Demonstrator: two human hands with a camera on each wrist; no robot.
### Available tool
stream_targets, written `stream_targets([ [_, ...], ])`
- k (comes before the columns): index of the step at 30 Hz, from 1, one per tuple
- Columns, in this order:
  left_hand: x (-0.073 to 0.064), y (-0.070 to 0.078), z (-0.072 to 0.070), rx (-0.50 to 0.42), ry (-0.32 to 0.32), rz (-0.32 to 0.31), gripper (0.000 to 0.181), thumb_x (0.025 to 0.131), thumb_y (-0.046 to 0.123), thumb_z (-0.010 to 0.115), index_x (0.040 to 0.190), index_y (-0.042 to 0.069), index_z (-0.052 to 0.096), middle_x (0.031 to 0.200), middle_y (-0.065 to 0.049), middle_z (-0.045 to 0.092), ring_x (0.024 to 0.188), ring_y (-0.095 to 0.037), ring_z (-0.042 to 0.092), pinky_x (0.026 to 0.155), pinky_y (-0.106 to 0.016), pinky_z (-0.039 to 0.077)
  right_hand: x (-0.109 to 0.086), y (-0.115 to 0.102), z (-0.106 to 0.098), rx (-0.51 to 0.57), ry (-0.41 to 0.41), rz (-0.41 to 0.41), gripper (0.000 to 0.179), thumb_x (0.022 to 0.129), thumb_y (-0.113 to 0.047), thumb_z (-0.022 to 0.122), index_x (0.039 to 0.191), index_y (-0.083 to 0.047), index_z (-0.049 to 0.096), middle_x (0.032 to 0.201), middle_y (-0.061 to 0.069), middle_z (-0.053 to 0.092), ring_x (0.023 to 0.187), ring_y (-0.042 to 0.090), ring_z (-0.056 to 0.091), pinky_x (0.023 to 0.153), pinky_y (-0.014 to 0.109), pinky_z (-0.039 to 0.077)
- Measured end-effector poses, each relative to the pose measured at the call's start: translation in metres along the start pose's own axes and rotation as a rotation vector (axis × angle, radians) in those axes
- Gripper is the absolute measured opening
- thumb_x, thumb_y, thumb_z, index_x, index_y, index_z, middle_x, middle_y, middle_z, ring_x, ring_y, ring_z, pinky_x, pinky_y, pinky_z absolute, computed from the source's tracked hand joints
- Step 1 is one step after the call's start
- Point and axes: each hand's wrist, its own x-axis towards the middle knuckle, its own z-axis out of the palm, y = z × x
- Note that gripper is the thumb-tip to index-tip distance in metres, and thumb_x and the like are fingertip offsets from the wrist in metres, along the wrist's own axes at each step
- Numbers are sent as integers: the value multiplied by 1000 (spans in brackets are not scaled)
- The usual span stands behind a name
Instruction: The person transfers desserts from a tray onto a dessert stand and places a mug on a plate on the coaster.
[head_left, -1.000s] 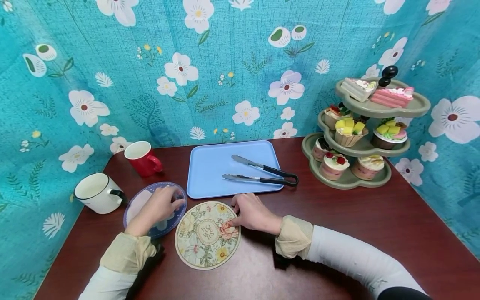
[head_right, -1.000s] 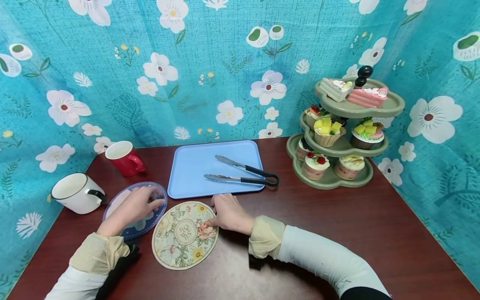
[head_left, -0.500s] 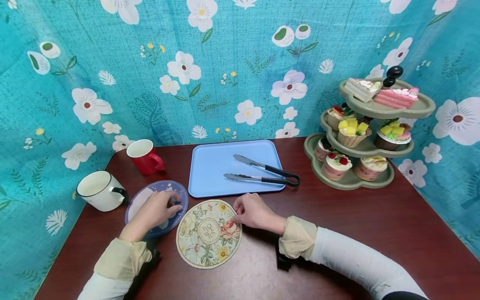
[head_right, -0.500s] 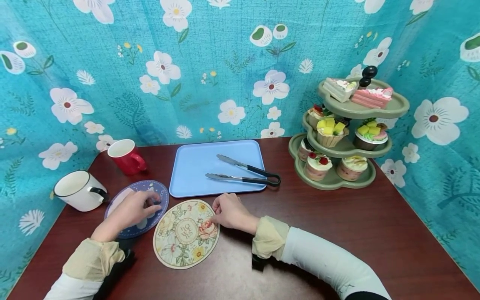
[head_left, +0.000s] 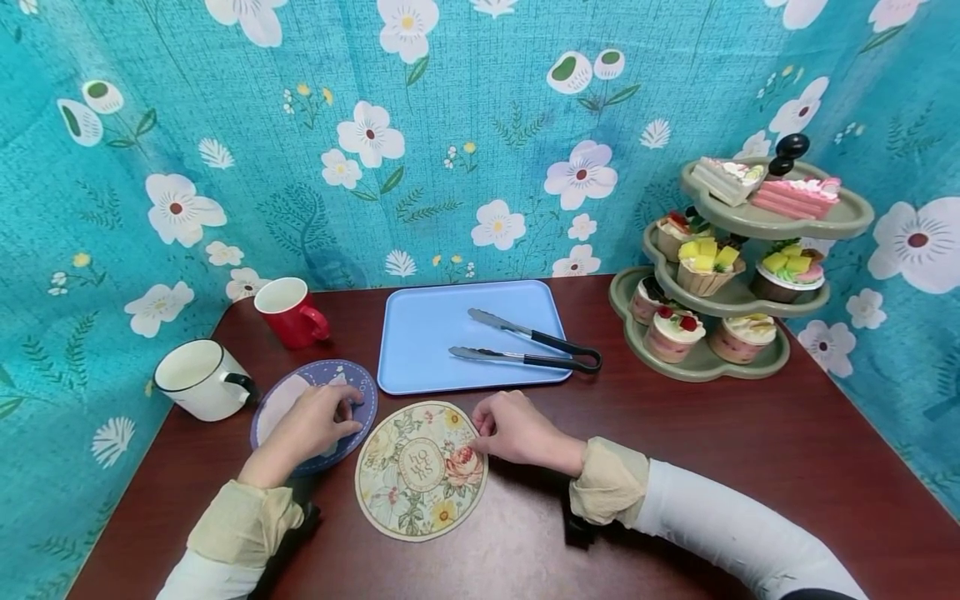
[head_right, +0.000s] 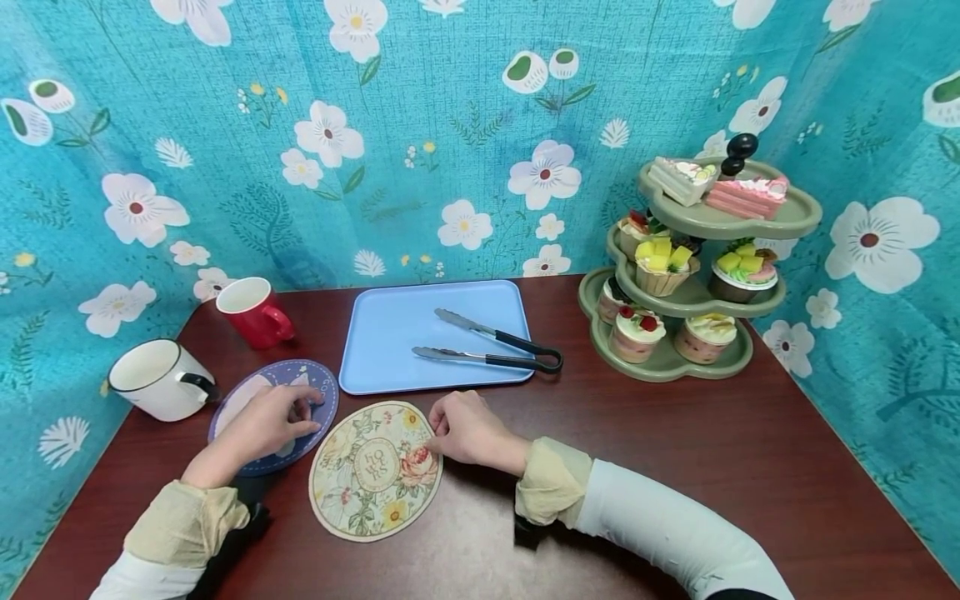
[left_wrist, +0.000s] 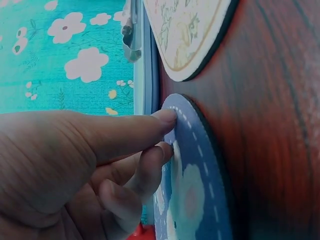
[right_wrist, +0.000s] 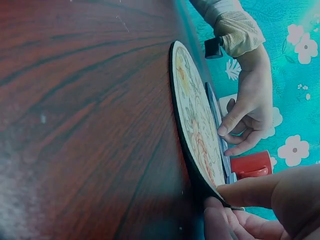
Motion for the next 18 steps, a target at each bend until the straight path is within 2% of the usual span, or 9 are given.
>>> stream_targets([
  [8, 1, 3, -1, 1, -35, -30, 29, 80, 11, 81, 106, 3, 70, 79, -3, 60, 68, -13, 52, 67, -30, 46, -10, 9, -5, 133, -37, 15, 17, 80, -15, 79, 74, -16, 64, 64, -9, 66, 47, 0, 58, 61, 18, 50],
  [13, 2, 5, -2, 3, -36, -10, 27, 79, 10, 81, 103, 2, 70, 77, -4, 61, 67, -13, 54, 66, -31, 47, -22, 19, -13, 213, -60, 41, 12, 82, -10, 76, 78, -12, 65, 67, -4, 68, 49, 8, 62, 52, 23, 53],
  [18, 3, 6, -4, -6, -52, -22, 28, 79, 10, 81, 104, 2, 70, 77, -4, 62, 68, -13, 54, 66, -31, 48, -36, 34, -25, 268, -70, 79, 10, 82, -10, 77, 81, -10, 66, 68, -1, 68, 52, 11, 65, 50, 26, 54],
])
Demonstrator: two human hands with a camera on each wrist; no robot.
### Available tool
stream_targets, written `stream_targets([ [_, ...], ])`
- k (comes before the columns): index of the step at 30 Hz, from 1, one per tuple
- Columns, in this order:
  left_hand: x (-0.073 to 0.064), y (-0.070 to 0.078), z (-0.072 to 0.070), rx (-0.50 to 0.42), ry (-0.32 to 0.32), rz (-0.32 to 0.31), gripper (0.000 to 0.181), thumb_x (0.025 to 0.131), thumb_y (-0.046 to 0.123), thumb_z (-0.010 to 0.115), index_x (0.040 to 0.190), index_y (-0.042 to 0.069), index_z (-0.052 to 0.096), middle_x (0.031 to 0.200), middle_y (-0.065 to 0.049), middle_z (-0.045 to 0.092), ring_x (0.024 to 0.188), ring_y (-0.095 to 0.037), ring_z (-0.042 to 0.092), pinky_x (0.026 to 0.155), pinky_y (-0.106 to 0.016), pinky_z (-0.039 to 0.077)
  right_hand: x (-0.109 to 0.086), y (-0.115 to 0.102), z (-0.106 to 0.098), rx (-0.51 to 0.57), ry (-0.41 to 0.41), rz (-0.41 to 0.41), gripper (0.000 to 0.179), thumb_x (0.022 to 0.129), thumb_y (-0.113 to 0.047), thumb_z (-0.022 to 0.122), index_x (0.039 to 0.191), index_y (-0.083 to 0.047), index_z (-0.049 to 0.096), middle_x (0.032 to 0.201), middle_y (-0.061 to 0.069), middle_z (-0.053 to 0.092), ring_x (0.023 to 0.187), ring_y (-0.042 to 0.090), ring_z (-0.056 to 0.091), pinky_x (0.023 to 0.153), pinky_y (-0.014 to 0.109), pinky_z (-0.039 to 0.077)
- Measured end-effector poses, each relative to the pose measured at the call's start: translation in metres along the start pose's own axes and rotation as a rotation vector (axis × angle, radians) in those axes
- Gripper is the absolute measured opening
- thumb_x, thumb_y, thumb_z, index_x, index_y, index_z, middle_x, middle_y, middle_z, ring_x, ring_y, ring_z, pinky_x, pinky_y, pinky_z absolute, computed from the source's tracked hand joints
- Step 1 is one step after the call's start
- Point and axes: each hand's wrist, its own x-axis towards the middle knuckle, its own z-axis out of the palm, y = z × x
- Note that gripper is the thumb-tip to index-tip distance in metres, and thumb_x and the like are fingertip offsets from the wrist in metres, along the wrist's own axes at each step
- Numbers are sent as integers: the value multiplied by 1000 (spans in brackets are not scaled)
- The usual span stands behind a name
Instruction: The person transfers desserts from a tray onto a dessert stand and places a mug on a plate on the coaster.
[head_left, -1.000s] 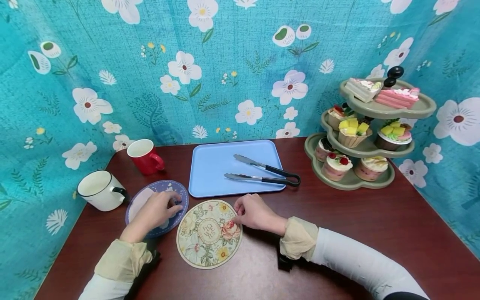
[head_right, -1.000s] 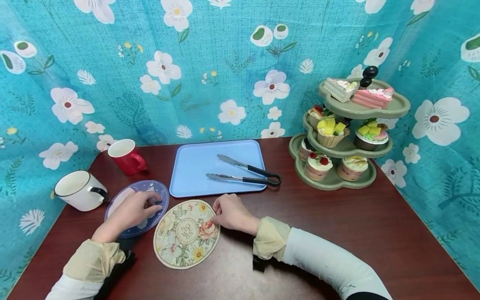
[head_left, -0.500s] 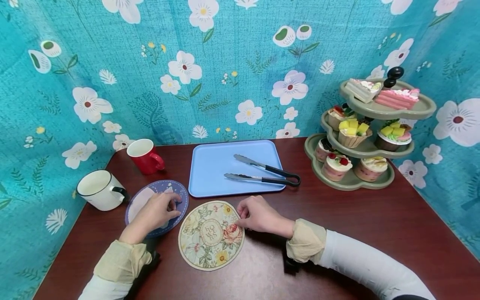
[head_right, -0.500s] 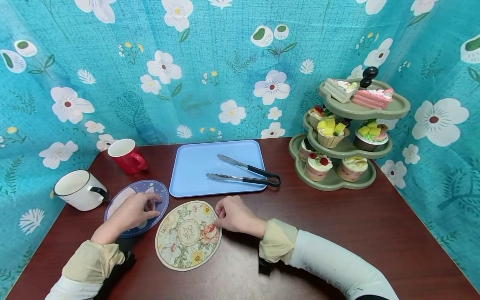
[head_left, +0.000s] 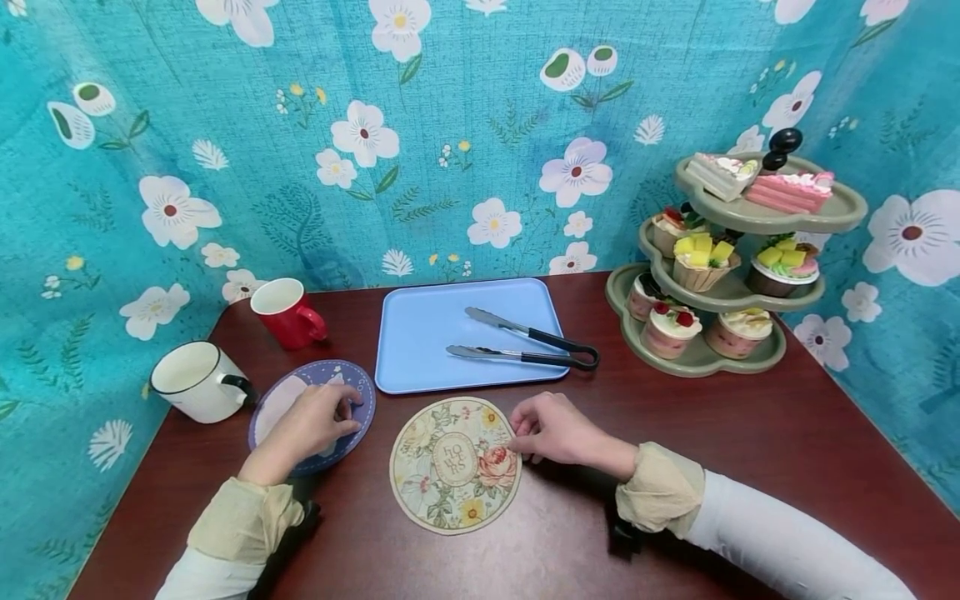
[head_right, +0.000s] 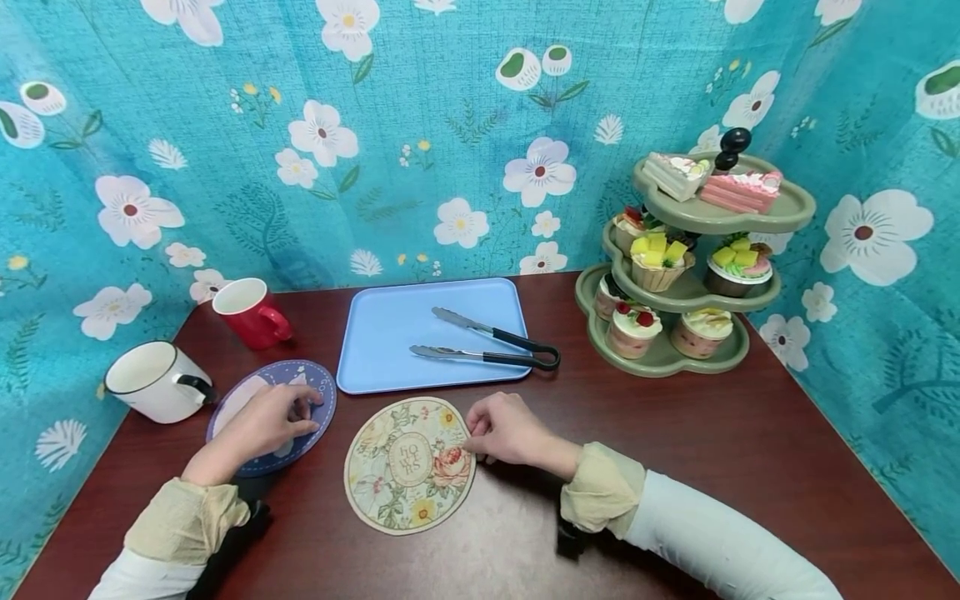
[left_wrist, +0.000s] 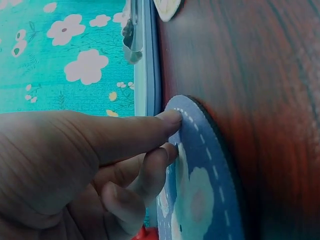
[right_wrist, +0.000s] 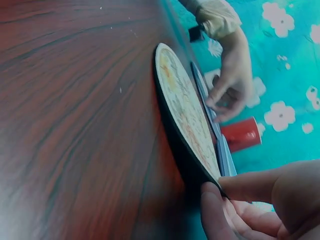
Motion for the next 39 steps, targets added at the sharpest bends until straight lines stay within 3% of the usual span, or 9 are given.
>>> stream_targets([
  [8, 1, -1, 0, -6, -22, -10, 30, 80, 11, 81, 106, 2, 70, 78, -4, 62, 69, -13, 54, 66, -30, 48, -26, 27, -31, 110, -17, 57, 11, 83, -9, 75, 87, -3, 67, 72, 5, 69, 58, 14, 67, 52, 30, 57],
  [16, 4, 1, 0, -12, -48, -43, 31, 80, 12, 81, 107, 3, 69, 78, -3, 62, 68, -14, 53, 64, -29, 47, -59, 59, -68, 128, -13, 144, 16, 84, -11, 75, 93, 0, 67, 74, 6, 68, 60, 11, 66, 54, 31, 58],
  [24, 11, 3, 0, -41, -89, -82, 27, 83, 16, 79, 107, 6, 69, 78, -3, 63, 69, -14, 54, 64, -28, 49, -80, 77, -86, 184, -16, 187, 21, 85, -12, 75, 97, 4, 66, 74, 9, 67, 60, 10, 65, 55, 31, 58],
  [30, 18, 2, 2, -83, -77, -63, 21, 92, 22, 70, 107, 8, 70, 86, -4, 70, 74, -14, 57, 68, -32, 56, -96, 88, -99, 203, -14, 212, 24, 86, -12, 74, 98, 5, 65, 75, 9, 67, 61, 10, 65, 55, 32, 58],
  [34, 24, 3, 4, -131, -62, -56, 19, 98, 21, 60, 105, 7, 70, 78, -3, 67, 69, -14, 56, 67, -31, 53, -108, 99, -111, 196, -14, 238, 24, 88, -13, 72, 100, 6, 65, 76, 6, 68, 63, 9, 65, 57, 32, 58],
  [39, 31, 6, 6, -173, -49, -66, 23, 102, 21, 53, 89, 7, 66, 68, -3, 60, 61, -14, 54, 60, -29, 46, -124, 114, -127, 193, -12, 288, 28, 89, -15, 71, 105, 8, 64, 80, 4, 69, 65, 8, 65, 59, 31, 58],
])
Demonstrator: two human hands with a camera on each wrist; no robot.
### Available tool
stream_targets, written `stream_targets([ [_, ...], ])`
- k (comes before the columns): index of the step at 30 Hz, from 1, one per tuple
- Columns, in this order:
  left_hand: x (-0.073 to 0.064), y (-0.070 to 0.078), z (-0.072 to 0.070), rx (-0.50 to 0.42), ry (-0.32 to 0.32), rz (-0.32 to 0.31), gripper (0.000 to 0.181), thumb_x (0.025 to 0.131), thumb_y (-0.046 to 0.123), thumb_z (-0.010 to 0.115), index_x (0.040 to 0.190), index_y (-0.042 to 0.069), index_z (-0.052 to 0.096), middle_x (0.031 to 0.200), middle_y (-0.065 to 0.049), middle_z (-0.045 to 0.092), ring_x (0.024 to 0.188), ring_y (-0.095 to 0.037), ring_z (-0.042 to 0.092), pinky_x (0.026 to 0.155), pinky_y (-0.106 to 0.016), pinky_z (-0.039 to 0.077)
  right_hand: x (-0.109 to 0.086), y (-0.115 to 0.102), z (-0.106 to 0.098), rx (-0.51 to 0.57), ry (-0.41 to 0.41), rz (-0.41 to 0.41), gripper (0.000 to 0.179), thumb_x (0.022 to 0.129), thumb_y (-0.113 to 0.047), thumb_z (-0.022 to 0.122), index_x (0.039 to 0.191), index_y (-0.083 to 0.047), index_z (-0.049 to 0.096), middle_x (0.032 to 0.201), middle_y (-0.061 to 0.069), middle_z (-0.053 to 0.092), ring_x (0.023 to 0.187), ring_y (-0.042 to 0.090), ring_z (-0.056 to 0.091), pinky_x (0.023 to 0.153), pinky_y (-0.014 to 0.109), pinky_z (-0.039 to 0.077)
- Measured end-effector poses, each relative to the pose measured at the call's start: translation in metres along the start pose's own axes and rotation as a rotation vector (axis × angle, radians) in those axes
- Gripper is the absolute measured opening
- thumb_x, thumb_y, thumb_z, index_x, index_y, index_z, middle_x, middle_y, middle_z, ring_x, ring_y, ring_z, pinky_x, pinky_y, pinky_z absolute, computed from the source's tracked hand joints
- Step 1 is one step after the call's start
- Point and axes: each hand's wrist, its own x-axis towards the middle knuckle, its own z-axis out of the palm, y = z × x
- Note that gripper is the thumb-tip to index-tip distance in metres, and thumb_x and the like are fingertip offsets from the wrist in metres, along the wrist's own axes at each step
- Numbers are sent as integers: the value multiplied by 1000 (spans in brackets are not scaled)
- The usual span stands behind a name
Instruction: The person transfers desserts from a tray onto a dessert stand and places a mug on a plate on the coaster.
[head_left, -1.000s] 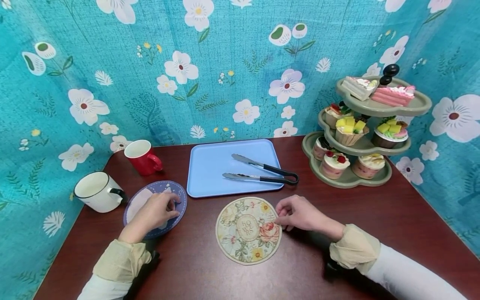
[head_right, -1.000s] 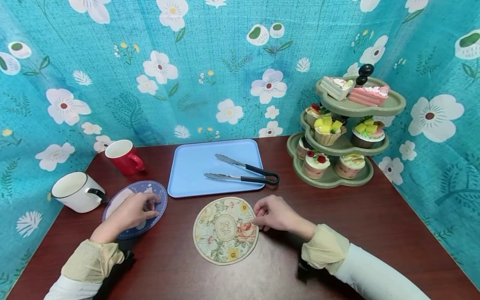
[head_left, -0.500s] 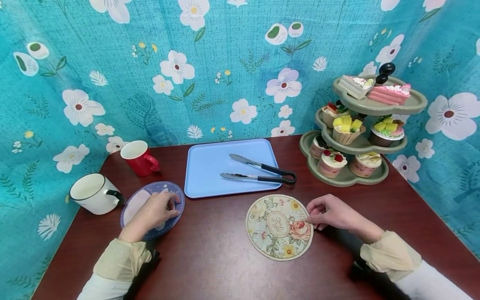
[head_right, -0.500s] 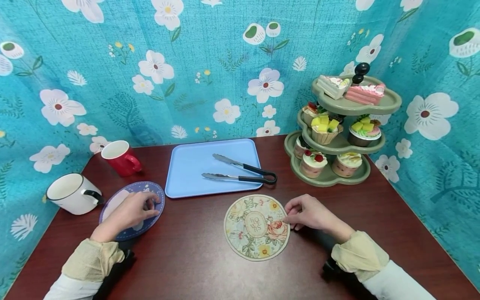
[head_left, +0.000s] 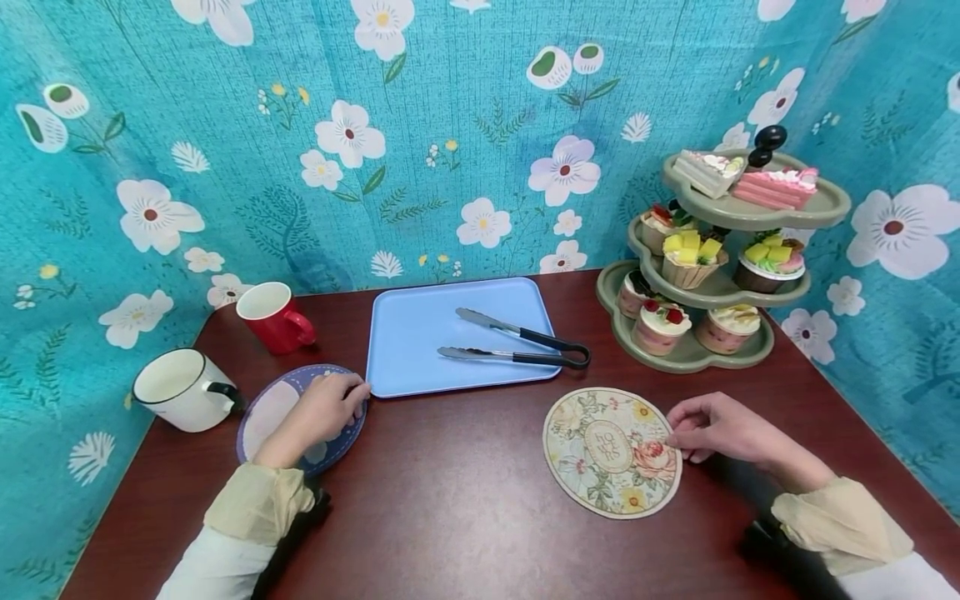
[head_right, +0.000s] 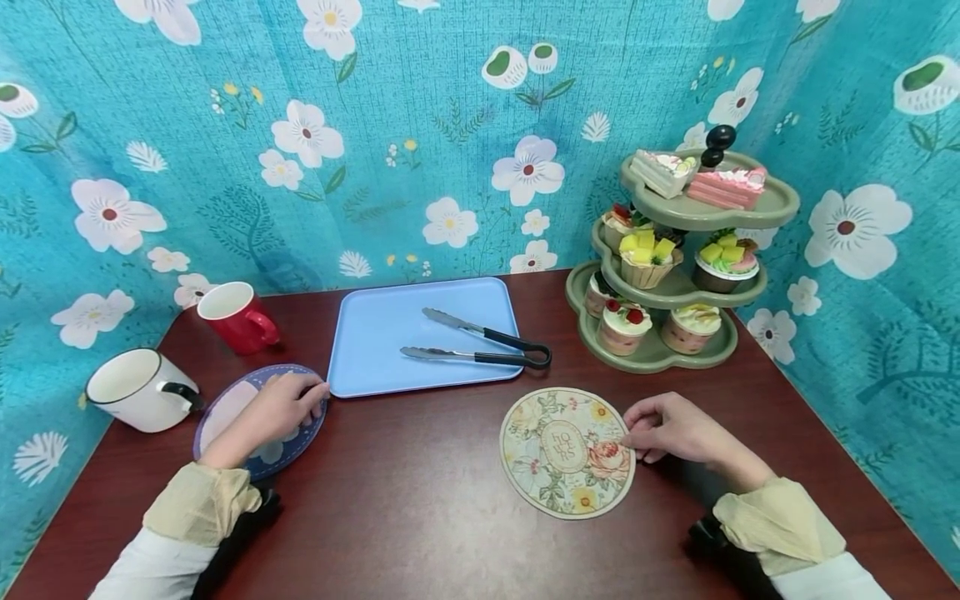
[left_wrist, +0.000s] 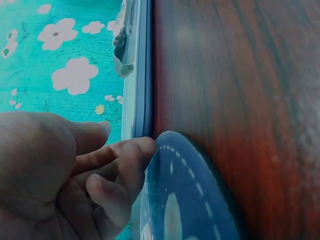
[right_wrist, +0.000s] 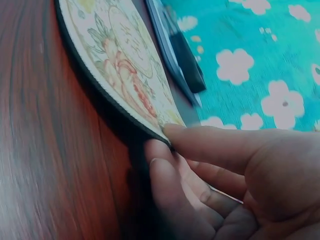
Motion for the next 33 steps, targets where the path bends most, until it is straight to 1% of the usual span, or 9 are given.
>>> stream_targets([
  [3, 4, 0, 1, 1, -8, -39, 24, 102, 23, 54, 89, 8, 66, 68, -3, 61, 61, -15, 54, 59, -28, 46, -6, 8, -10, 7, -4, 21, 31, 91, -16, 70, 108, 9, 63, 80, 1, 70, 65, 7, 65, 60, 30, 58],
  [7, 8, 0, 1, -6, -24, -102, 22, 100, 25, 58, 96, 7, 69, 73, -5, 64, 64, -16, 56, 60, -27, 49, -13, 17, -22, 5, -2, 40, 32, 93, -16, 67, 111, 10, 62, 80, -2, 70, 66, 7, 65, 61, 29, 58],
  [11, 11, 0, 1, -9, -23, -141, 21, 98, 25, 61, 97, 6, 70, 74, -5, 66, 66, -16, 58, 60, -27, 51, -17, 24, -27, -3, 19, 75, 33, 94, -17, 66, 113, 10, 62, 82, -1, 71, 67, 7, 65, 62, 28, 58],
  [16, 13, 1, 1, -21, -15, -183, 21, 97, 25, 62, 94, 6, 71, 73, -6, 66, 65, -17, 58, 58, -26, 49, -22, 31, -32, 1, 47, 87, 35, 94, -17, 67, 113, 11, 61, 83, -2, 72, 67, 6, 65, 63, 28, 59],
  [21, 15, 3, 0, -26, -3, -197, 22, 97, 25, 63, 92, 5, 72, 70, -6, 67, 64, -17, 59, 57, -26, 49, -27, 36, -37, 10, 53, 88, 34, 95, -17, 65, 113, 11, 61, 84, -3, 73, 69, 7, 67, 65, 29, 59],
  [24, 16, 3, -1, -21, -6, -195, 23, 97, 25, 63, 91, 5, 72, 70, -6, 67, 65, -16, 59, 58, -26, 49, -30, 38, -39, 8, 55, 72, 34, 95, -16, 64, 113, 12, 60, 85, -3, 73, 69, 7, 67, 65, 30, 59],
  [31, 18, 3, -1, -29, -20, -201, 23, 97, 24, 62, 93, 4, 72, 70, -6, 67, 65, -17, 59, 59, -26, 49, -33, 43, -47, -16, 92, 116, 37, 95, -18, 66, 116, 12, 61, 87, -4, 74, 71, 7, 67, 67, 29, 59],
  [33, 18, 3, -1, -30, -22, -198, 23, 97, 24, 62, 93, 4, 72, 70, -6, 67, 65, -17, 59, 59, -26, 49, -34, 44, -48, -26, 101, 118, 39, 95, -19, 65, 117, 12, 61, 88, -3, 75, 71, 7, 67, 67, 29, 59],
])
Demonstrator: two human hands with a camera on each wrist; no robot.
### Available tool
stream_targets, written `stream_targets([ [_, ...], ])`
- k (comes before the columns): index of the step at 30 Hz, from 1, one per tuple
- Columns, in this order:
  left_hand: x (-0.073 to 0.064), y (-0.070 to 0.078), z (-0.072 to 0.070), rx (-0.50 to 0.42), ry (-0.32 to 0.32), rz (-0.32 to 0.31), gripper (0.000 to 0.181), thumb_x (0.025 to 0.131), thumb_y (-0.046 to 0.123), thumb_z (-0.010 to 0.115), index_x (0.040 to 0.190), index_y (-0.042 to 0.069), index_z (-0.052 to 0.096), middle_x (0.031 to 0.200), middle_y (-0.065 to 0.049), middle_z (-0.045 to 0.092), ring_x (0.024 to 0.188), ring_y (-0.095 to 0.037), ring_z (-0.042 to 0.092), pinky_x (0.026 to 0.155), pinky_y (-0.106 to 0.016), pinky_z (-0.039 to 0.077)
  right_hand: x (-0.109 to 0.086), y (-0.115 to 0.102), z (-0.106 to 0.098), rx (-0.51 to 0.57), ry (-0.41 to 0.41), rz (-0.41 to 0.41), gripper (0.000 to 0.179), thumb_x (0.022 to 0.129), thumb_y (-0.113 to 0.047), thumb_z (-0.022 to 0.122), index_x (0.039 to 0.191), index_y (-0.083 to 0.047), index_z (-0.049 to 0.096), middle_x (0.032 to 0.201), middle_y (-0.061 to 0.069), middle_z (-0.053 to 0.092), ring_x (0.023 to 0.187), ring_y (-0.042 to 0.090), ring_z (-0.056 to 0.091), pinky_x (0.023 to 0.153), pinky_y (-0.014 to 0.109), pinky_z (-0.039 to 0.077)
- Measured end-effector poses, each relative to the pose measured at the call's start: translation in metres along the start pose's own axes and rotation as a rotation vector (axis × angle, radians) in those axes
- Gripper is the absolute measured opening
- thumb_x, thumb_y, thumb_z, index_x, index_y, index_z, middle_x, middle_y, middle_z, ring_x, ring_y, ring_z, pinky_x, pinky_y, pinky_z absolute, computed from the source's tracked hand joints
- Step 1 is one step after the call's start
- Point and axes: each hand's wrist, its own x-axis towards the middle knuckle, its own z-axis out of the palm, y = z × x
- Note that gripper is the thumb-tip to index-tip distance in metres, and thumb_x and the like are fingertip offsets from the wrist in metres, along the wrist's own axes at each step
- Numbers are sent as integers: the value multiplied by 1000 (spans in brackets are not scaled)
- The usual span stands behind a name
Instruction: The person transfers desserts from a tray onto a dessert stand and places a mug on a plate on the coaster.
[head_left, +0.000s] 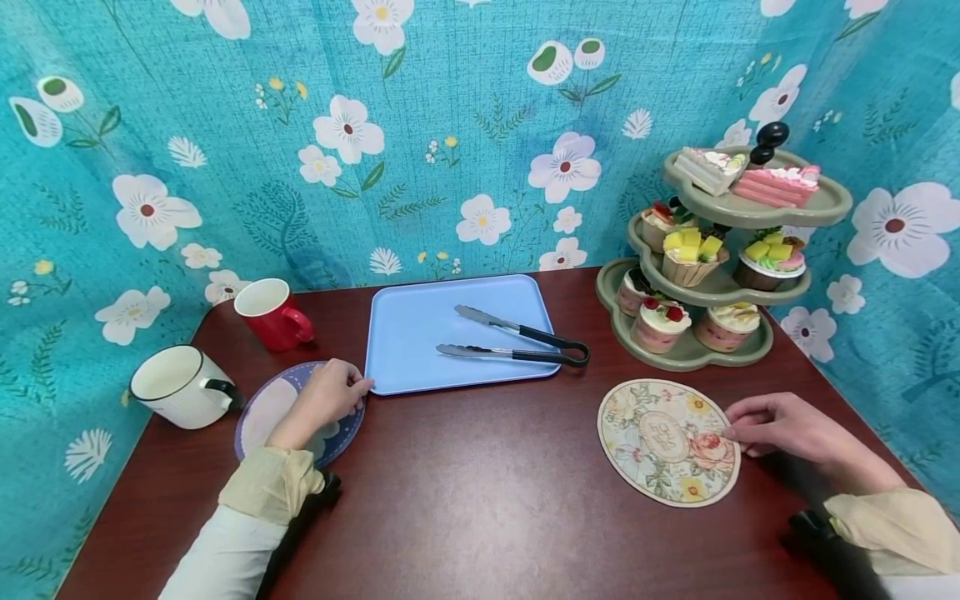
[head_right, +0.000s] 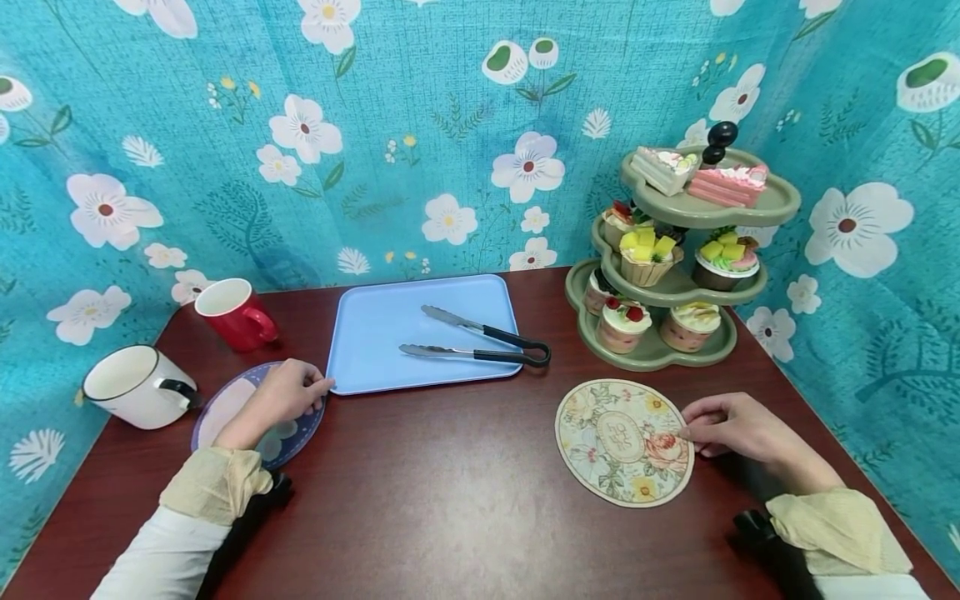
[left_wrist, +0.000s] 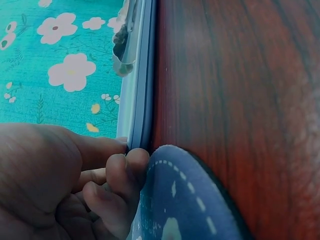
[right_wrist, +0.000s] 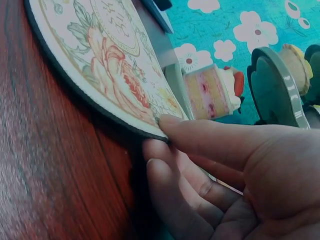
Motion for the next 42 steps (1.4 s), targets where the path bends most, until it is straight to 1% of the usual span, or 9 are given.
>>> stream_targets([
  [6, -1, 0, -1, -2, 0, 9, 23, 97, 24, 62, 92, 4, 73, 71, -6, 67, 65, -17, 59, 59, -25, 49, -3, 6, -6, -72, 42, 23, 41, 95, -22, 66, 119, 11, 61, 91, -1, 75, 73, 6, 66, 67, 28, 58],
  [10, -1, 0, -1, 1, 9, 17, 23, 97, 23, 62, 90, 4, 73, 70, -7, 68, 64, -16, 59, 59, -26, 48, -7, 11, -12, -123, 52, 33, 44, 95, -23, 65, 121, 11, 60, 94, 2, 75, 74, 5, 65, 67, 27, 57],
  [12, -1, 0, -1, 1, 11, 14, 23, 97, 23, 62, 89, 5, 73, 69, -6, 67, 64, -16, 59, 59, -26, 48, -8, 14, -15, -127, 52, 34, 44, 95, -23, 65, 122, 12, 60, 93, 1, 75, 74, 5, 65, 67, 27, 58],
  [19, -1, 2, -3, -3, -4, 5, 23, 98, 24, 62, 91, 5, 72, 71, -7, 68, 66, -17, 60, 60, -26, 49, -11, 22, -24, -119, 80, 47, 42, 96, -22, 65, 119, 13, 60, 88, -9, 75, 73, 3, 65, 66, 25, 56],
  [26, 0, 0, -2, 1, -9, 1, 23, 98, 24, 62, 90, 5, 72, 71, -7, 68, 66, -17, 60, 61, -26, 50, -15, 29, -30, -188, 126, 63, 40, 96, -24, 65, 118, 9, 63, 87, -9, 75, 70, 2, 60, 62, 24, 50],
  [32, 0, -1, 0, 0, 3, 2, 23, 98, 23, 61, 88, 5, 72, 69, -6, 68, 64, -16, 59, 59, -26, 49, -19, 30, -34, -219, 171, 65, 40, 95, -23, 66, 117, 11, 62, 85, -8, 75, 68, 3, 60, 60, 25, 50],
  [35, 0, 0, 1, -1, 13, 5, 24, 98, 23, 61, 87, 5, 71, 68, -6, 68, 62, -15, 59, 58, -26, 48, -20, 30, -38, -220, 174, 89, 44, 95, -25, 66, 119, 12, 61, 88, -5, 76, 69, 3, 62, 61, 25, 51],
  [39, 0, 0, 1, -3, 12, 2, 24, 98, 23, 61, 86, 5, 72, 68, -6, 68, 63, -15, 59, 59, -26, 48, -20, 32, -43, -206, 171, 160, 52, 95, -32, 65, 123, 11, 58, 92, -1, 77, 72, 2, 63, 63, 25, 51],
  [42, 0, 0, 0, -6, 9, 0, 23, 98, 23, 61, 87, 5, 72, 68, -6, 68, 63, -16, 59, 59, -26, 49, -19, 34, -44, -218, 195, 197, 56, 95, -35, 66, 123, 12, 57, 93, 3, 77, 72, 2, 62, 63, 25, 51],
])
